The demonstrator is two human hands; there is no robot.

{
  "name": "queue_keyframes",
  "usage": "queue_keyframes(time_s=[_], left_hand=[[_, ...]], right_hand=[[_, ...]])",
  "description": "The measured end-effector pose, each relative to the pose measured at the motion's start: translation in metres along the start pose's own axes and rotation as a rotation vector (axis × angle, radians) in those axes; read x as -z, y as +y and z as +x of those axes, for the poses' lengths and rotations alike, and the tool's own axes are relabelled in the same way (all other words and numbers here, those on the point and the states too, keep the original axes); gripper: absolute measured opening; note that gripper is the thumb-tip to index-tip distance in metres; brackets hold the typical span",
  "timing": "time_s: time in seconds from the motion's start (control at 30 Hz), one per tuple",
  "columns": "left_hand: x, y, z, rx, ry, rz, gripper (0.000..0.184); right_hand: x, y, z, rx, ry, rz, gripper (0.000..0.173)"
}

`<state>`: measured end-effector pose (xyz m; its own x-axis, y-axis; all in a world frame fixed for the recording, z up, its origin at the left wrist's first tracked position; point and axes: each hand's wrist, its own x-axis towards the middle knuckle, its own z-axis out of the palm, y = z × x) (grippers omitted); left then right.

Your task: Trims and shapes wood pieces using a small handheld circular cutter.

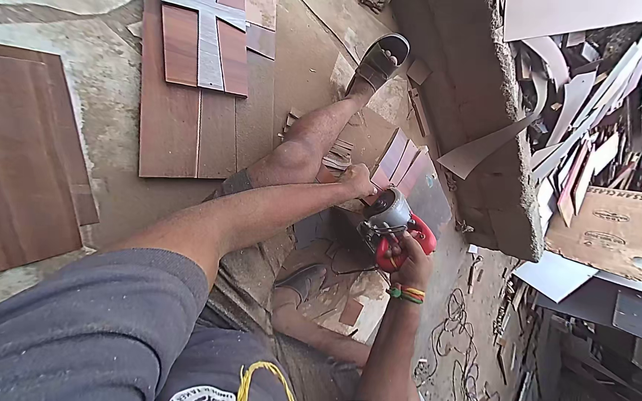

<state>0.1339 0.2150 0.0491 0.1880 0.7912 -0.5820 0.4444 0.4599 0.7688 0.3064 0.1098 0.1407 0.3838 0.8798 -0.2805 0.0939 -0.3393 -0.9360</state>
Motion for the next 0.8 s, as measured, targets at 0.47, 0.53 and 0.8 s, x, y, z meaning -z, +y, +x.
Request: queue_keyframes(time_s=[0.47,0.53,0.8], left_hand=[[-0.0004,-0.0018,0.0004,0.007,0.007,-0.020,0.041],[0.0007,-0.0015,0.0000,0.009,-0.002,-0.018,0.042],[0.0039,-0.0001,-0.0030,-0.008,-0.023,-0.012,0.045]], right_hand=[[-0.0011,-0.0005,0.0018,-0.002,0.003,0.010,0.003],[-0.0013,-0.0005,0.0016,-0.002,0.003,0.008,0.003],[0.0002,0.0014,0.0012,0.005,0.000,0.015,0.003]])
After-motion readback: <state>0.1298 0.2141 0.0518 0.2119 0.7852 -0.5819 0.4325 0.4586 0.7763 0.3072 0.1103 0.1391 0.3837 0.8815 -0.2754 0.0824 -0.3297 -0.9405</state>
